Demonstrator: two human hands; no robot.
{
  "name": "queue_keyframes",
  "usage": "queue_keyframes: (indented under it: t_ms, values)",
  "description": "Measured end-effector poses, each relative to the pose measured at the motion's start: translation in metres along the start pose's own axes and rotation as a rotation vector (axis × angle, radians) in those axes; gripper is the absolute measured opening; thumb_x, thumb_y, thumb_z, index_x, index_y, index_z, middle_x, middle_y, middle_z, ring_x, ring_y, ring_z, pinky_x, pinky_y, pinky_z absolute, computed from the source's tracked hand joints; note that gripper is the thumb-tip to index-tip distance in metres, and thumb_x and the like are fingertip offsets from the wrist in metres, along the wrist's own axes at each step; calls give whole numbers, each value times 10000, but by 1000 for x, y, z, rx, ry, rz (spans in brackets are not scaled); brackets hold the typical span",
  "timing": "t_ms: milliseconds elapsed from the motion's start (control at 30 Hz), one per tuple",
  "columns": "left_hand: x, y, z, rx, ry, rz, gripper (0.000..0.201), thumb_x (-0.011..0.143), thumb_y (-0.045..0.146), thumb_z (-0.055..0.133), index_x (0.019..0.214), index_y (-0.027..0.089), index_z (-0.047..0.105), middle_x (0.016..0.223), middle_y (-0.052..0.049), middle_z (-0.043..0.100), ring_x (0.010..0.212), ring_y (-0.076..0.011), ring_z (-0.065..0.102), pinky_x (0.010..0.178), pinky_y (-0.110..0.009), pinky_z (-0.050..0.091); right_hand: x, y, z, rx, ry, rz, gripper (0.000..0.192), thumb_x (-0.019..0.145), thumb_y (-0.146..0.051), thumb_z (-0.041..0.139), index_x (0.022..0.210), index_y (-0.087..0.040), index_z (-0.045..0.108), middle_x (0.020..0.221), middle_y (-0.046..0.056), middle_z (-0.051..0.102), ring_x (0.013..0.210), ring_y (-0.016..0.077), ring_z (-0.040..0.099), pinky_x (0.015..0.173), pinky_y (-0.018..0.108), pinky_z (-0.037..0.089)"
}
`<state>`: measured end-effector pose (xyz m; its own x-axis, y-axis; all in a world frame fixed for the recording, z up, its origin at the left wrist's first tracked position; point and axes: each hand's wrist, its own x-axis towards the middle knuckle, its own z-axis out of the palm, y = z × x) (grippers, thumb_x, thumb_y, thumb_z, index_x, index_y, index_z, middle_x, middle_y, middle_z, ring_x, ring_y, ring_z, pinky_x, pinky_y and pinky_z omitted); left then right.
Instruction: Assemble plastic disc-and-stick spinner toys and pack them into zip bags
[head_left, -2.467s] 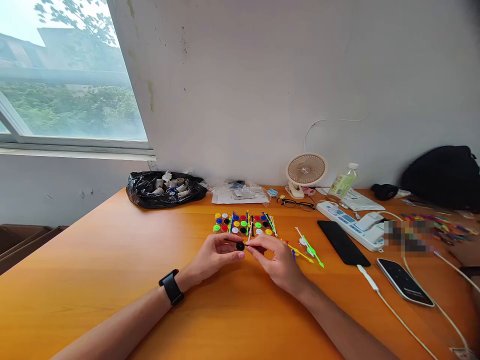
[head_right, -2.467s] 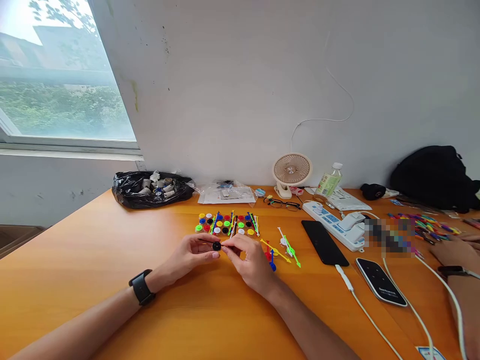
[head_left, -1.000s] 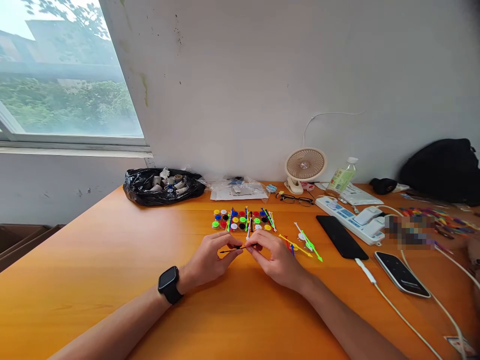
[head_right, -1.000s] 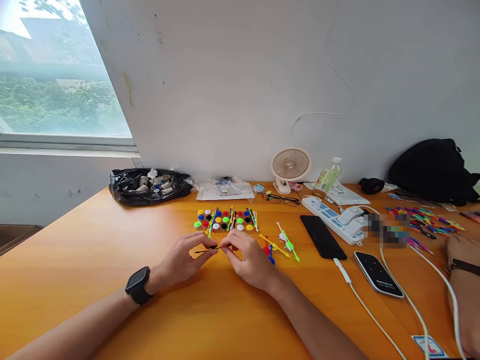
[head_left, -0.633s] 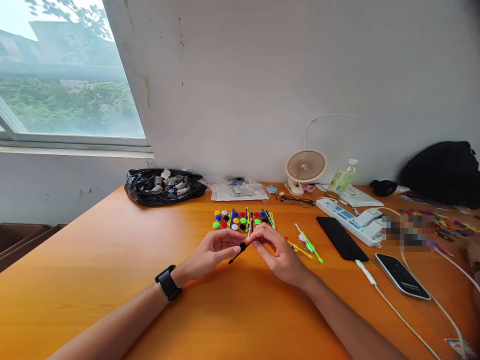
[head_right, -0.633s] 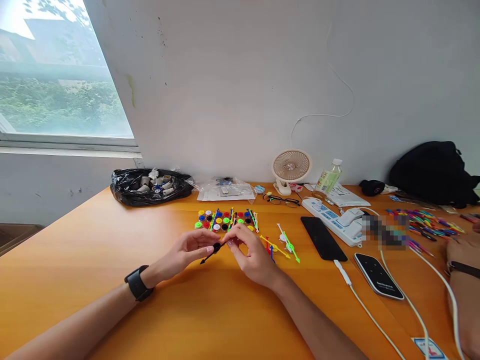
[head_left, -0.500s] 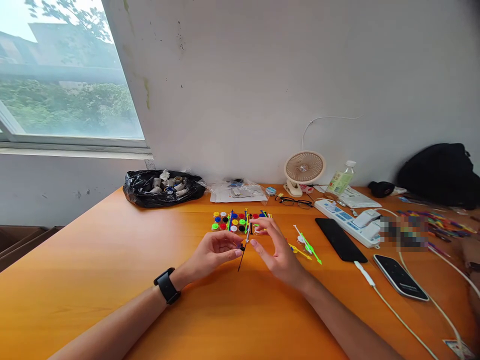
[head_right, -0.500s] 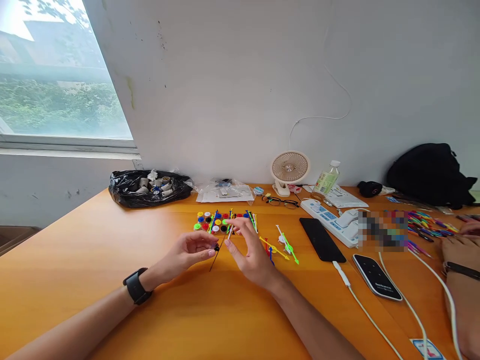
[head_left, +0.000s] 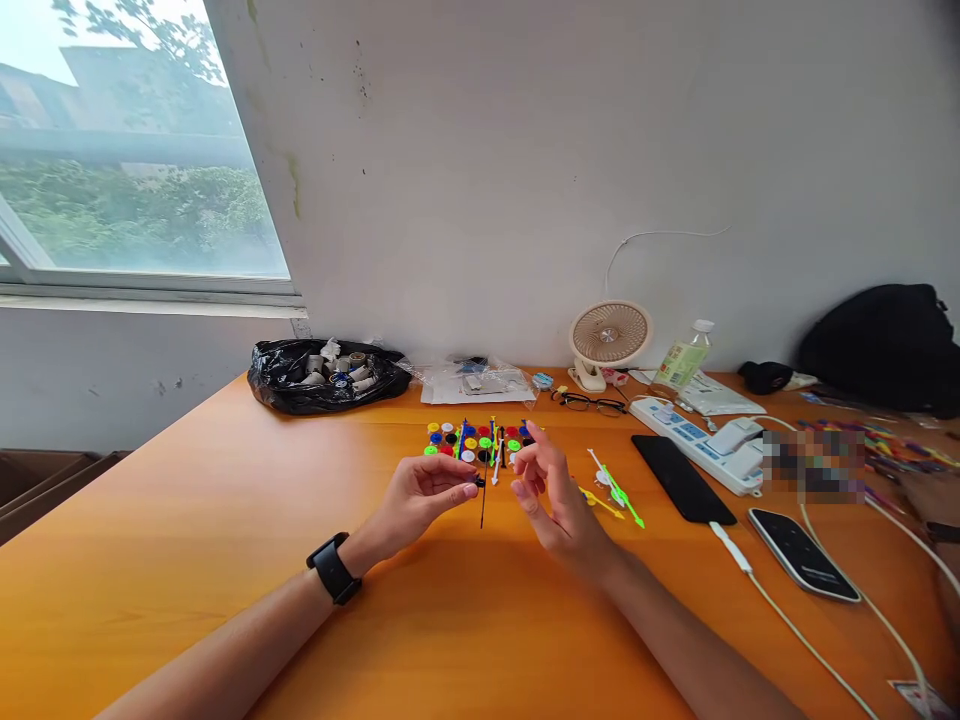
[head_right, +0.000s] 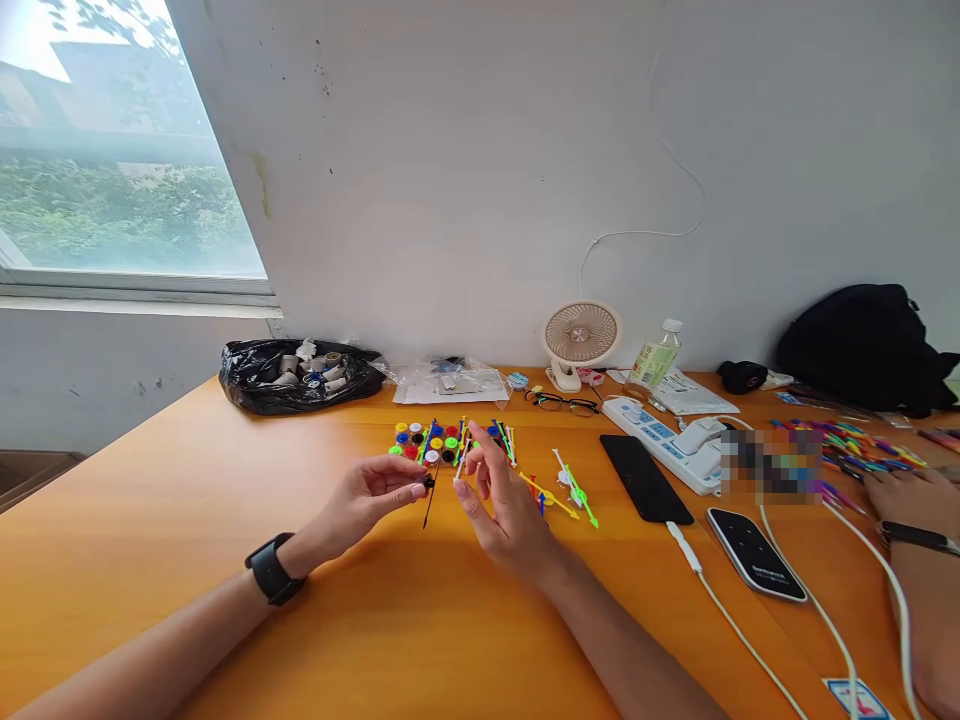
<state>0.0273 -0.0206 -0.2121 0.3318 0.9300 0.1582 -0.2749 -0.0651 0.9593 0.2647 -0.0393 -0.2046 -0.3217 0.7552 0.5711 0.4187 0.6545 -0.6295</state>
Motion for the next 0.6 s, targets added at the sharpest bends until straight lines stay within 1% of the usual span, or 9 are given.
queue_keyframes:
  t_ms: [67,133,167,200,233,300,400,500,600]
  values:
    - [0,0,0,5,2,5,288,762,284,926,972,142,791,1025,-91,821,901,-193,773,911,-334,619,0,2,-1,47,-31,34,474,1095,-442,430,1540,-306,337,1120,52,579,805,172,561,812,357,519]
    - [0,0,0,14,0,8,286,766,287,922,973,140,789,1020,-93,819,898,-195,773,906,-335,619,0,2,-2,89,-156,104,348,1107,-491,371,1159,-244,610,941,27,594,740,163,539,747,331,494]
    - [0,0,0,16,1,10,287,768,289,921,975,140,789,1017,-91,819,895,-192,773,905,-333,619,1,2,-3,111,-231,145,452,1113,-515,333,907,-224,612,803,9,561,679,155,506,686,318,462]
    - [0,0,0,16,5,11,287,768,289,921,976,141,789,1013,-88,818,892,-188,771,903,-329,618,2,2,-4,137,-288,181,552,1115,-538,298,729,-217,526,684,-9,495,617,148,458,624,312,416]
    - [0,0,0,16,12,10,290,767,289,922,978,143,788,1007,-85,818,890,-183,769,899,-323,617,3,2,-5,164,-311,208,607,1115,-558,269,639,-217,428,609,-20,425,574,143,407,583,313,370]
    - [1,0,-1,17,26,1,293,767,293,922,981,145,787,996,-79,816,883,-177,765,885,-313,616,5,2,-7,199,-265,227,635,1111,-584,237,600,-222,344,574,-26,376,557,142,366,570,321,329]
    - [1,1,-1,21,30,-13,298,772,304,918,985,145,785,981,-76,812,872,-172,755,870,-308,613,6,4,-7,188,-176,193,641,1117,-568,232,607,-219,401,609,-8,455,605,153,431,634,332,364]
    - [1,2,-1,16,30,-19,315,771,314,919,997,143,783,970,-76,806,864,-168,744,861,-308,607,7,3,-6,135,-156,150,623,1128,-521,262,620,-214,452,628,2,512,633,159,492,684,335,395]
    - [0,3,-1,3,31,-31,338,766,329,922,1006,140,778,921,-74,798,843,-178,737,837,-320,602,10,1,-8,-4,-98,122,564,1119,-498,339,650,-216,475,674,9,536,654,165,521,667,330,395]
